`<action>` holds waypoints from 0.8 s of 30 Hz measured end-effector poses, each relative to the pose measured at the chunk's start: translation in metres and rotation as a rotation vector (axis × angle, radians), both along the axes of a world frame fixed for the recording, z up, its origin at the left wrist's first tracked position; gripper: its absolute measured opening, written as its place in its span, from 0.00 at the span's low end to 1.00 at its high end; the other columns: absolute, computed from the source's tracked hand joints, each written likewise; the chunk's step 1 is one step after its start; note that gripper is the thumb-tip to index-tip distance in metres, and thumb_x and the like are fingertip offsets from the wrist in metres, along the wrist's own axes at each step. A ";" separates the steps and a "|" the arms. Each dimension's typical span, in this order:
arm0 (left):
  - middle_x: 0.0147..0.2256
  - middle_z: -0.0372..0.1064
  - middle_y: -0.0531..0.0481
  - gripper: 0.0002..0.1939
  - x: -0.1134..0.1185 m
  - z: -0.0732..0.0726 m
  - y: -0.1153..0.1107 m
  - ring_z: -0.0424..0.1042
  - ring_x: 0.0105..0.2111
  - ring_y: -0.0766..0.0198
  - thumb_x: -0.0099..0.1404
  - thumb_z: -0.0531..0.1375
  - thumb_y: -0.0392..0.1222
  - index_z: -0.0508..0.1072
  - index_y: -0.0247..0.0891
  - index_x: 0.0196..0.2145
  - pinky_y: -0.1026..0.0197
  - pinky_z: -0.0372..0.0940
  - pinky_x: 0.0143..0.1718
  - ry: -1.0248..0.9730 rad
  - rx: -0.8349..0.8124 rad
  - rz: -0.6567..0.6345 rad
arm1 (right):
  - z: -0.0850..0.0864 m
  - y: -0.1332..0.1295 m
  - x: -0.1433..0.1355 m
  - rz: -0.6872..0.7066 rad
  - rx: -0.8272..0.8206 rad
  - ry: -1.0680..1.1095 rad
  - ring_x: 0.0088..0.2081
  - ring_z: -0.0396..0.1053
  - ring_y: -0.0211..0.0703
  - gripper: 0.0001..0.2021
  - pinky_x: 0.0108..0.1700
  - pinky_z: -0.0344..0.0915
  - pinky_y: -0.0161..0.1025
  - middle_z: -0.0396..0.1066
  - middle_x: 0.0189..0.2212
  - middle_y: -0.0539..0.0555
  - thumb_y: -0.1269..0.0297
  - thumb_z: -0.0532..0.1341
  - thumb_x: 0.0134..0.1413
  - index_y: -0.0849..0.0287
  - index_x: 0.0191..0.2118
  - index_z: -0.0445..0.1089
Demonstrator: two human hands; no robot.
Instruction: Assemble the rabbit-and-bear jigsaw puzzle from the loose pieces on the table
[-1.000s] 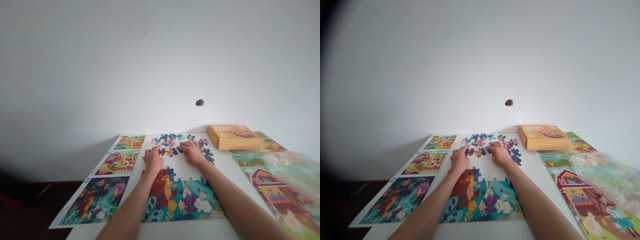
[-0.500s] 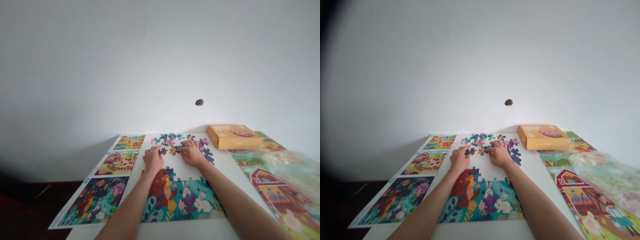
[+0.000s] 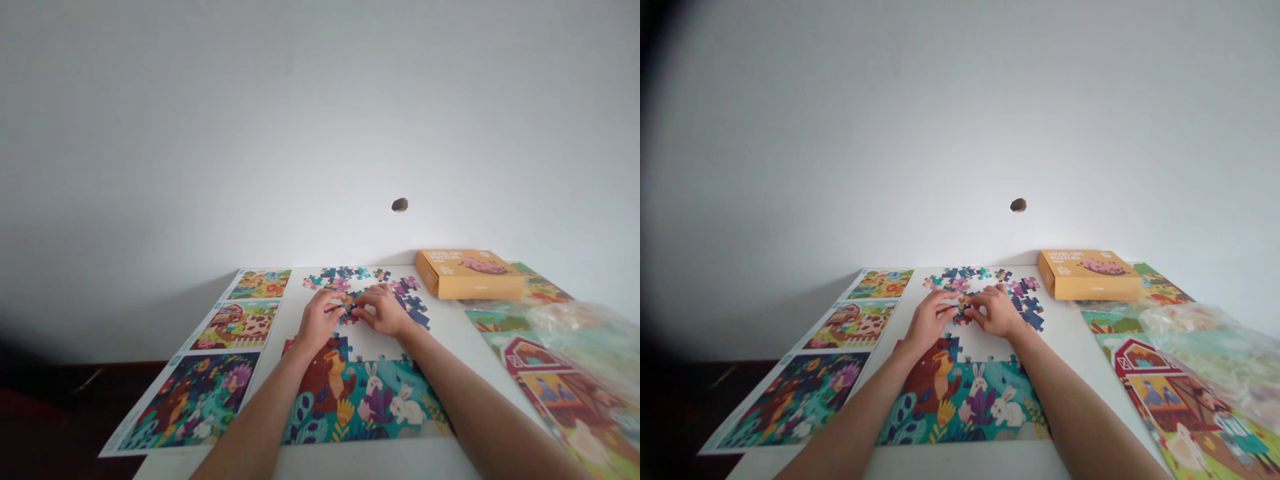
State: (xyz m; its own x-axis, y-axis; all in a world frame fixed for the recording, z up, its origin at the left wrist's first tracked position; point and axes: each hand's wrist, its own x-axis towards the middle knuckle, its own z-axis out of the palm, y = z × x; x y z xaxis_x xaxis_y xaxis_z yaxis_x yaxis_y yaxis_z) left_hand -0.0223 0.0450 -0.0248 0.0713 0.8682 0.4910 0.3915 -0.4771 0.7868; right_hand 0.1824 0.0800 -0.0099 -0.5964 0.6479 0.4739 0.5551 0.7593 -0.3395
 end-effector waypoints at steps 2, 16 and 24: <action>0.44 0.68 0.46 0.13 0.002 0.001 -0.001 0.73 0.41 0.63 0.61 0.57 0.32 0.73 0.39 0.43 0.59 0.73 0.42 0.049 -0.004 -0.029 | -0.001 0.000 -0.001 -0.002 -0.013 -0.019 0.37 0.66 0.42 0.11 0.46 0.51 0.42 0.74 0.29 0.51 0.58 0.58 0.61 0.56 0.32 0.72; 0.61 0.61 0.50 0.18 0.001 0.001 -0.010 0.54 0.61 0.45 0.64 0.56 0.45 0.72 0.49 0.52 0.39 0.55 0.55 0.769 -0.130 0.330 | 0.002 0.000 0.003 -0.583 0.002 -0.074 0.40 0.63 0.48 0.11 0.44 0.50 0.45 0.69 0.31 0.55 0.61 0.57 0.55 0.59 0.24 0.68; 0.63 0.55 0.47 0.27 0.005 0.007 -0.013 0.50 0.63 0.42 0.63 0.59 0.50 0.64 0.51 0.59 0.37 0.51 0.57 0.751 -0.144 0.260 | -0.002 0.002 0.000 -0.400 -0.053 -0.090 0.48 0.62 0.51 0.12 0.49 0.53 0.48 0.70 0.43 0.57 0.57 0.57 0.59 0.57 0.30 0.71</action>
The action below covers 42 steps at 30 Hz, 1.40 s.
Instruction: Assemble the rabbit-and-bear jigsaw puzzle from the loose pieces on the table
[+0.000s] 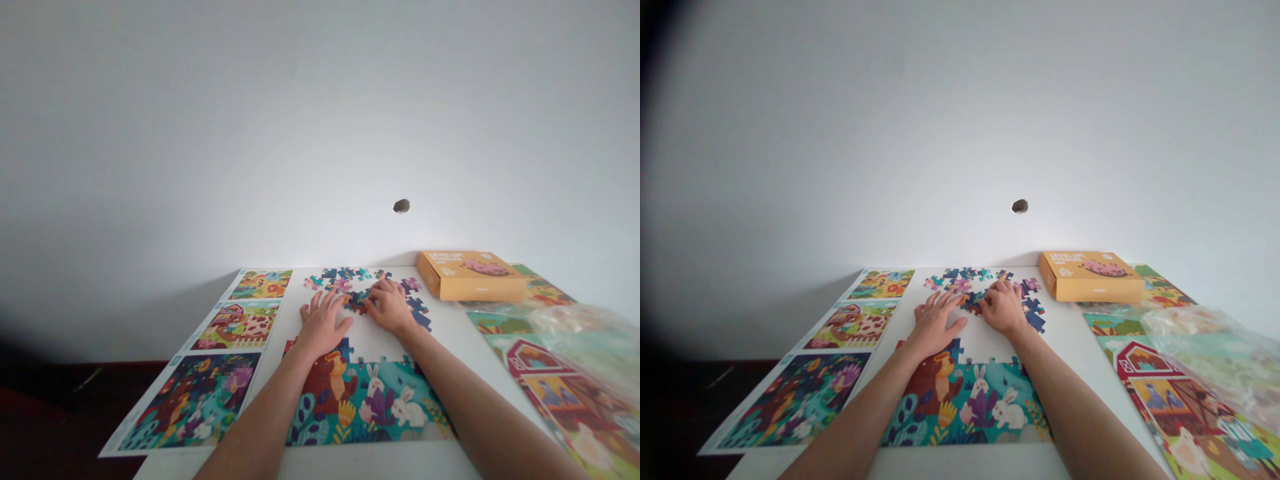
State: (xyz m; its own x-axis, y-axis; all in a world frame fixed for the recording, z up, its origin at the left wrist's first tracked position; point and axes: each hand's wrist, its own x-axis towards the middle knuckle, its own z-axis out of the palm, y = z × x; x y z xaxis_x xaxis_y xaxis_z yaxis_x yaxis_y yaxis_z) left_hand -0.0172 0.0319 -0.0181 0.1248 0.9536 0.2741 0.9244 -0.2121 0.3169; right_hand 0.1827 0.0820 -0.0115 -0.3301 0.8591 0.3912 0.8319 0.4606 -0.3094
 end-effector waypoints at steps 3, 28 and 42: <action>0.63 0.56 0.45 0.31 0.000 -0.001 0.001 0.49 0.62 0.40 0.62 0.58 0.54 0.61 0.49 0.61 0.36 0.50 0.56 0.017 -0.019 -0.002 | -0.003 0.000 -0.002 0.160 -0.017 -0.005 0.55 0.60 0.51 0.10 0.52 0.53 0.48 0.69 0.52 0.55 0.58 0.56 0.61 0.56 0.33 0.71; 0.51 0.65 0.44 0.19 0.001 0.002 0.002 0.60 0.52 0.50 0.64 0.56 0.41 0.71 0.47 0.52 0.48 0.57 0.52 0.017 0.043 0.121 | 0.007 -0.006 -0.006 0.156 -0.002 -0.075 0.53 0.63 0.50 0.12 0.60 0.44 0.55 0.72 0.48 0.55 0.65 0.55 0.60 0.51 0.48 0.70; 0.59 0.61 0.53 0.21 0.001 0.004 -0.002 0.55 0.58 0.46 0.64 0.56 0.38 0.72 0.54 0.52 0.44 0.56 0.53 -0.020 0.080 -0.029 | -0.004 -0.011 0.011 -0.228 -0.029 -0.059 0.46 0.66 0.55 0.15 0.48 0.56 0.48 0.71 0.41 0.60 0.52 0.60 0.55 0.53 0.44 0.75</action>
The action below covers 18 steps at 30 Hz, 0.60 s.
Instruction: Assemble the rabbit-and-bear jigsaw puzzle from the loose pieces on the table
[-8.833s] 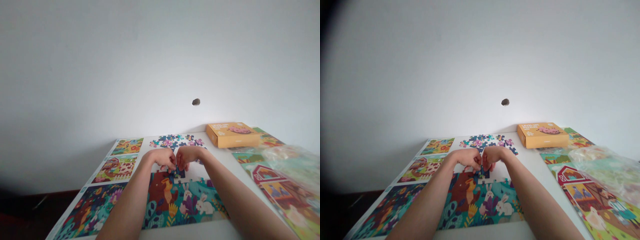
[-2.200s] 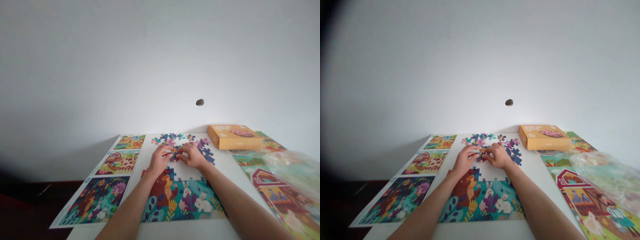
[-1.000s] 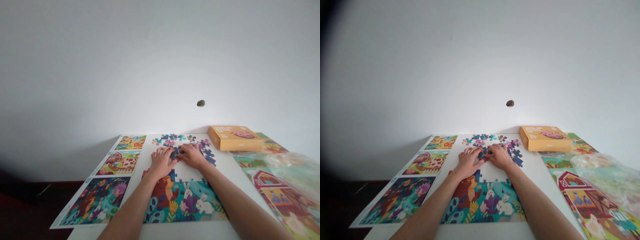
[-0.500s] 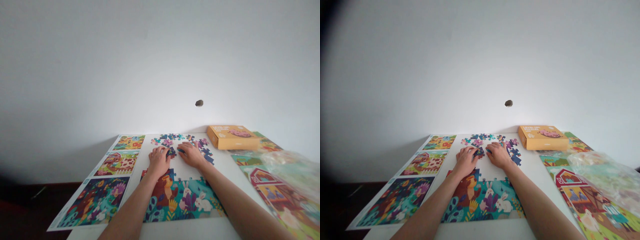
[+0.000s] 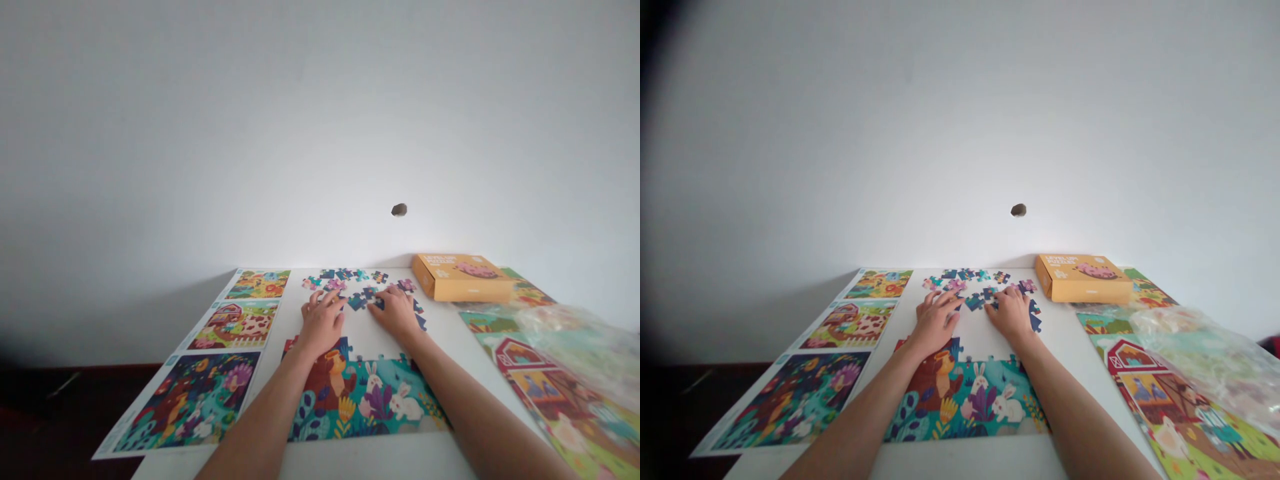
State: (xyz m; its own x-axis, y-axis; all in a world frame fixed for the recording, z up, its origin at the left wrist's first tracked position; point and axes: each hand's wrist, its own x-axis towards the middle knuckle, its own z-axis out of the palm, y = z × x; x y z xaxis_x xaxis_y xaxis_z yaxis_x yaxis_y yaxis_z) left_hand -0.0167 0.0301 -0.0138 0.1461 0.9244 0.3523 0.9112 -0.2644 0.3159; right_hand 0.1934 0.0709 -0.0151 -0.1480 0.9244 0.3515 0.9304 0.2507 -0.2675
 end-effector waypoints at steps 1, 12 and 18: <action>0.60 0.61 0.54 0.20 0.000 0.001 -0.001 0.53 0.60 0.46 0.64 0.56 0.40 0.71 0.55 0.53 0.43 0.55 0.55 0.011 -0.018 -0.066 | 0.000 0.000 -0.001 0.055 -0.008 0.019 0.46 0.66 0.54 0.16 0.49 0.56 0.47 0.71 0.42 0.59 0.53 0.61 0.54 0.53 0.46 0.74; 0.57 0.65 0.54 0.17 0.001 0.001 0.000 0.55 0.59 0.47 0.64 0.56 0.43 0.73 0.51 0.50 0.42 0.50 0.56 0.006 -0.058 -0.050 | 0.002 0.003 0.001 0.097 -0.044 0.057 0.58 0.58 0.56 0.25 0.58 0.45 0.58 0.66 0.56 0.59 0.71 0.54 0.52 0.54 0.57 0.64; 0.55 0.67 0.48 0.23 0.000 -0.003 0.003 0.60 0.56 0.51 0.61 0.59 0.43 0.67 0.46 0.55 0.47 0.53 0.55 -0.040 -0.012 0.066 | 0.004 0.000 -0.002 0.240 -0.108 0.087 0.57 0.59 0.54 0.28 0.62 0.34 0.62 0.71 0.51 0.59 0.63 0.57 0.54 0.55 0.62 0.56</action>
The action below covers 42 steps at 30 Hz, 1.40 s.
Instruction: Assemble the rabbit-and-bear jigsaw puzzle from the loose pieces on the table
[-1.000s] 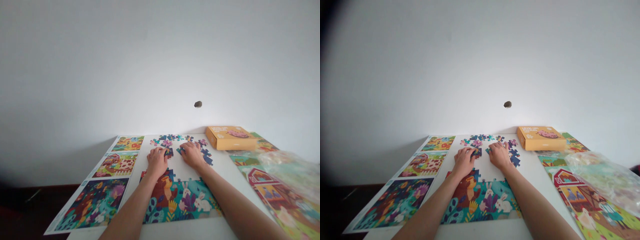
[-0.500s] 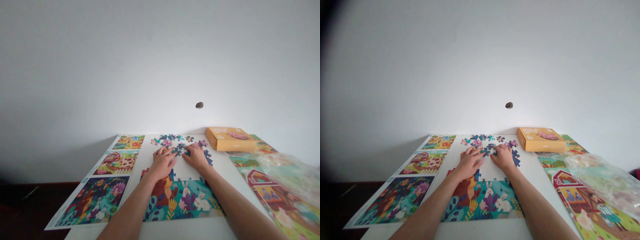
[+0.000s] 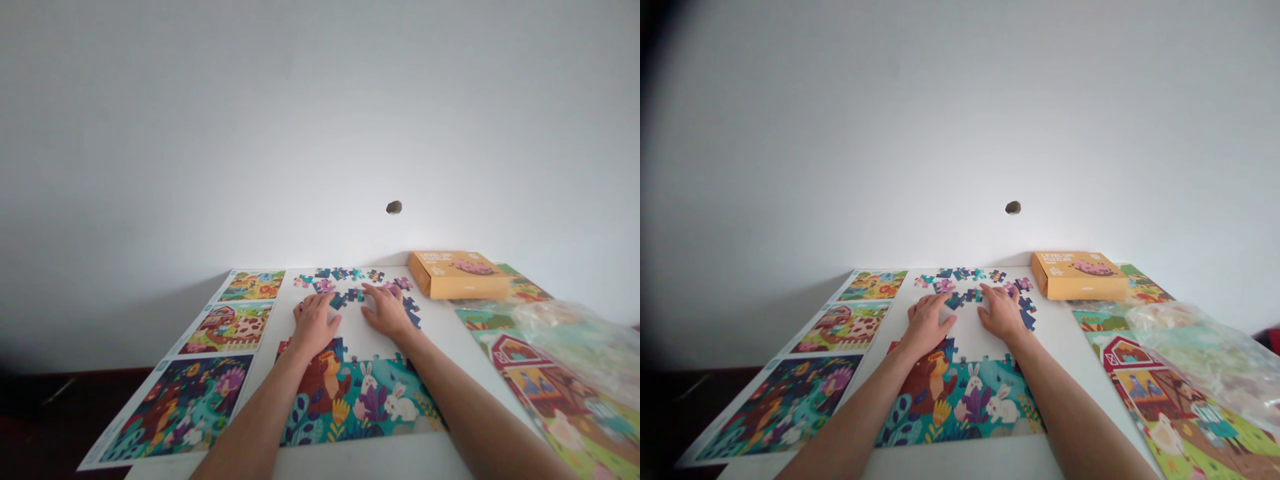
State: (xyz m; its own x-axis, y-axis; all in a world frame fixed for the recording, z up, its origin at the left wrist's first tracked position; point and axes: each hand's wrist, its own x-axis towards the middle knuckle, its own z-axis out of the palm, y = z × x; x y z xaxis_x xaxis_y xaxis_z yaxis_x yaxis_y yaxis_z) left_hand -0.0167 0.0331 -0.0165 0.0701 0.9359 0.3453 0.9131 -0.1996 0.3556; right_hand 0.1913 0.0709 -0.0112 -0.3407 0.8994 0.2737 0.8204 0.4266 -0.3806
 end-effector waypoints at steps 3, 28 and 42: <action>0.54 0.68 0.47 0.28 -0.001 -0.001 0.001 0.60 0.55 0.51 0.60 0.60 0.43 0.63 0.44 0.58 0.47 0.52 0.55 -0.003 -0.016 0.061 | 0.000 0.000 0.001 0.022 0.001 0.025 0.56 0.60 0.53 0.29 0.62 0.34 0.61 0.71 0.51 0.58 0.63 0.58 0.52 0.55 0.62 0.57; 0.40 0.78 0.54 0.32 -0.006 -0.001 0.004 0.65 0.46 0.53 0.51 0.51 0.20 0.77 0.48 0.46 0.50 0.56 0.51 -0.096 0.000 -0.057 | 0.000 -0.006 -0.003 0.157 0.112 -0.040 0.56 0.55 0.56 0.15 0.60 0.31 0.66 0.65 0.51 0.55 0.48 0.64 0.51 0.47 0.42 0.74; 0.29 0.78 0.57 0.31 -0.009 -0.001 0.006 0.69 0.44 0.58 0.48 0.50 0.19 0.79 0.45 0.41 0.54 0.60 0.52 -0.194 -0.014 -0.093 | 0.010 -0.009 0.001 0.281 0.049 -0.057 0.46 0.60 0.52 0.22 0.52 0.51 0.53 0.65 0.42 0.55 0.45 0.67 0.44 0.49 0.44 0.75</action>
State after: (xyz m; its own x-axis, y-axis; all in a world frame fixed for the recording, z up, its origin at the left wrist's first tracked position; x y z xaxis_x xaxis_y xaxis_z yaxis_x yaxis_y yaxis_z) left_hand -0.0257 0.0390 -0.0179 0.0898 0.9332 0.3480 0.8051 -0.2738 0.5262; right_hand 0.1928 0.0616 -0.0009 -0.5908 0.7538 0.2876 0.6870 0.6569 -0.3108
